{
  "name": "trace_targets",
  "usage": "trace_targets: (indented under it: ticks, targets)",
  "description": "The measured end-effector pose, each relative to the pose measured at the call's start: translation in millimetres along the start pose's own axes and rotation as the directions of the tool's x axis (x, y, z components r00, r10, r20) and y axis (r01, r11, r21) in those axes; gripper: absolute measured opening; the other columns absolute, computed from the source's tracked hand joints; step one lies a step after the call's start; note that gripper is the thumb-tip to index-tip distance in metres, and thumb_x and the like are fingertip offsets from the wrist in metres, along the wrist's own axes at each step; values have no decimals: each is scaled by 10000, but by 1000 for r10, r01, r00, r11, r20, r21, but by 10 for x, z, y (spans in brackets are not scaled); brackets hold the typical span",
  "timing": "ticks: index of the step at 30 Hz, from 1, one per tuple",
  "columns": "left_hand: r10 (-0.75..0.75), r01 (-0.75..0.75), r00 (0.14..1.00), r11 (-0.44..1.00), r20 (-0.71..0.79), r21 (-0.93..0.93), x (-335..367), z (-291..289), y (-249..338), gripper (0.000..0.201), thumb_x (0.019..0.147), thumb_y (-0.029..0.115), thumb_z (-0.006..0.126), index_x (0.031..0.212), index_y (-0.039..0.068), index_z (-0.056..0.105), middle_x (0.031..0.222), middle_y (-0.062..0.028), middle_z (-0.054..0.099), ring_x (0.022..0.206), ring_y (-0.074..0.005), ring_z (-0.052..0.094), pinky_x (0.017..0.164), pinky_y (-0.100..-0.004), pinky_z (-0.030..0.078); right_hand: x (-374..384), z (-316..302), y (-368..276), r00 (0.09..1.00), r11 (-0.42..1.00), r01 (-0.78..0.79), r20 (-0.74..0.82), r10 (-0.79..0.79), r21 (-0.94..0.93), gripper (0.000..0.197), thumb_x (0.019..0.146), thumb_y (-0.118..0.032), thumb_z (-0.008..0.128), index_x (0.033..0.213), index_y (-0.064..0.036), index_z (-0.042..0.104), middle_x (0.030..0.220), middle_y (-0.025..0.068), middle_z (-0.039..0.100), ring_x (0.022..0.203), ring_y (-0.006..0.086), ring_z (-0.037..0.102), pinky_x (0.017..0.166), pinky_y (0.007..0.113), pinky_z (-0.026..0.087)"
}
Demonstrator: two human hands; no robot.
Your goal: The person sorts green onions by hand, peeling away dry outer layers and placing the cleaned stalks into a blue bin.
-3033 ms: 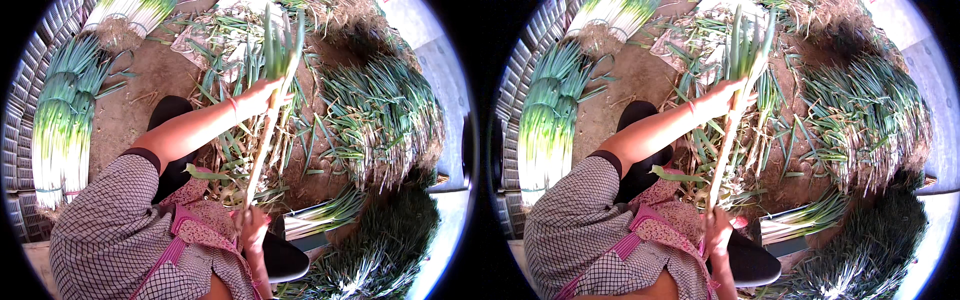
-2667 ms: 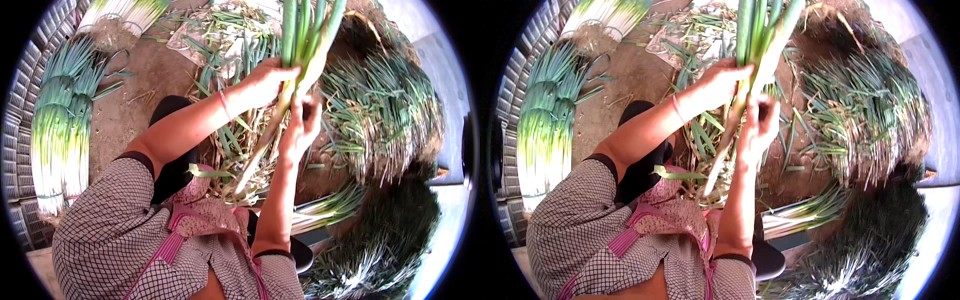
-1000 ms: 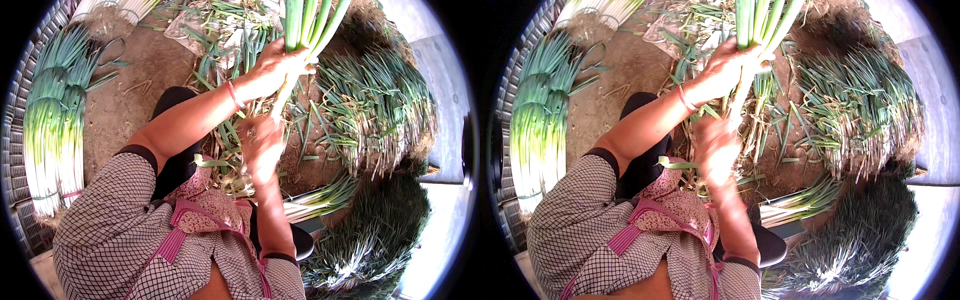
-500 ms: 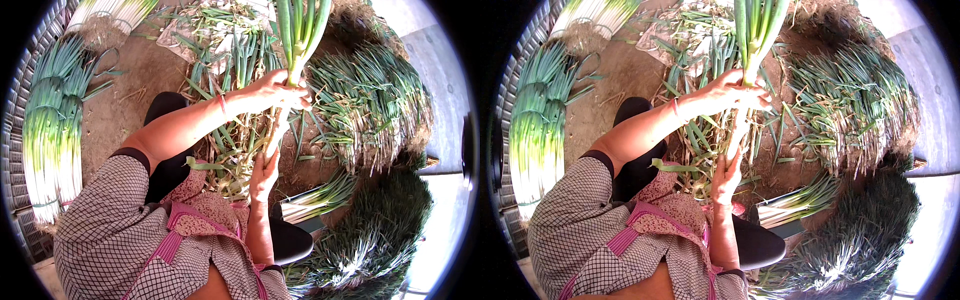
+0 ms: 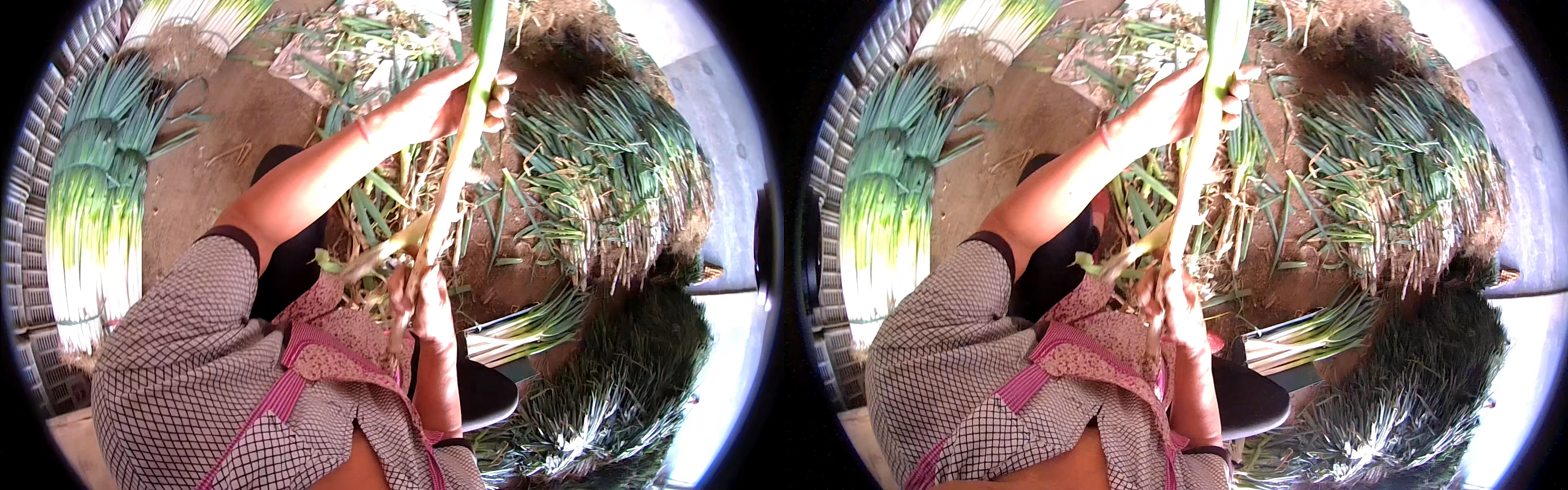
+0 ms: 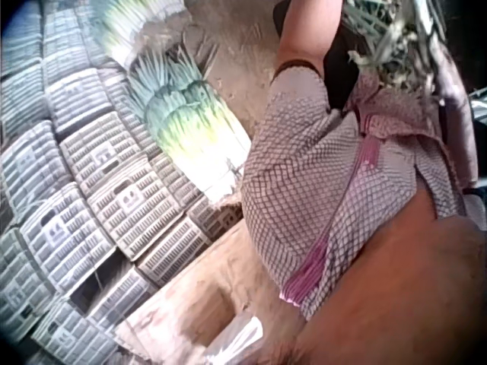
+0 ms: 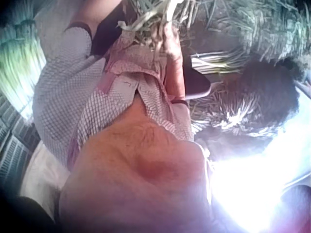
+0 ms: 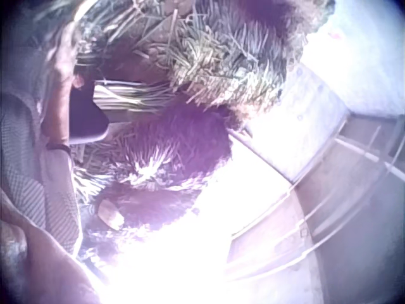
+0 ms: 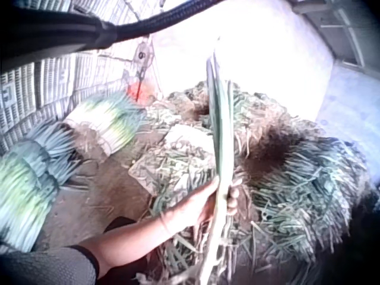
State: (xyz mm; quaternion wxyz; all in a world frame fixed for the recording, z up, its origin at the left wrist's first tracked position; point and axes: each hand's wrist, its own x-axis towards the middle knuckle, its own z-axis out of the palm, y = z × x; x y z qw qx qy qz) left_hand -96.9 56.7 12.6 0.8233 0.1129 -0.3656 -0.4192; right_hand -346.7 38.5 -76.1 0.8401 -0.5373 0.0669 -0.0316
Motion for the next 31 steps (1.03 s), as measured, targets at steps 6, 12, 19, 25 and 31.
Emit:
trace_targets:
  ticks: [6, 12, 19, 25, 31]
  targets:
    - [-4, 58, 978, 964, 207, -259, -9, -162, 111, 839, 734, 681, 522, 1123, -54, 413, 707, 74, 379, 479, 19, 300, 383, -117, 269, 862, 319, -360, 995, 932, 93, -78, -70, 349, 457, 901, -423, 508, 1206, -83, 482, 847, 63, 613, 664, 139, 537, 634, 246, 472]
    - [157, -157, 987, 987, 35, 22, -176, -312, 519, 681, 849, 594, 438, 1114, -33, 409, 705, 87, 317, 480, 45, 264, 363, -104, 239, 454, -10, 218, 979, 959, 182, -129, -157, 219, 127, 936, -141, 451, 978, -83, 556, 769, 55, 555, 589, 105, 512, 488, 241, 475]
    - [288, -265, 950, 948, -121, 176, -12, -302, 486, 238, 840, 217, 633, 1012, 72, 555, 849, -36, 532, 727, -148, 555, 665, -299, 499, -475, -1168, 892, 910, -2, -381, -375, 177, -925, 162, 788, -175, 591, 840, -30, 642, 840, 187, 605, 772, 361, 587, 694, 445, 455]
    - [303, -167, 841, 933, -447, 317, -60, -177, -26, 280, 834, -22, 576, 1103, 43, 536, 961, -78, 580, 853, -191, 612, 800, -401, 553, 920, -201, -310, 671, 237, 47, -145, -727, -970, 353, 909, -192, 532, 1201, 1, 491, 1092, 191, 596, 924, 283, 614, 798, 353, 508]
    - [61, 30, 865, 984, -498, 174, -75, -163, -192, 394, 821, 62, 645, 1163, 83, 450, 1020, -78, 539, 832, -209, 610, 714, -369, 551, 1250, 25, -606, 833, 609, -61, -376, -405, -791, 606, 838, -243, 649, 1328, -63, 341, 1137, 171, 570, 997, 303, 574, 936, 368, 422]
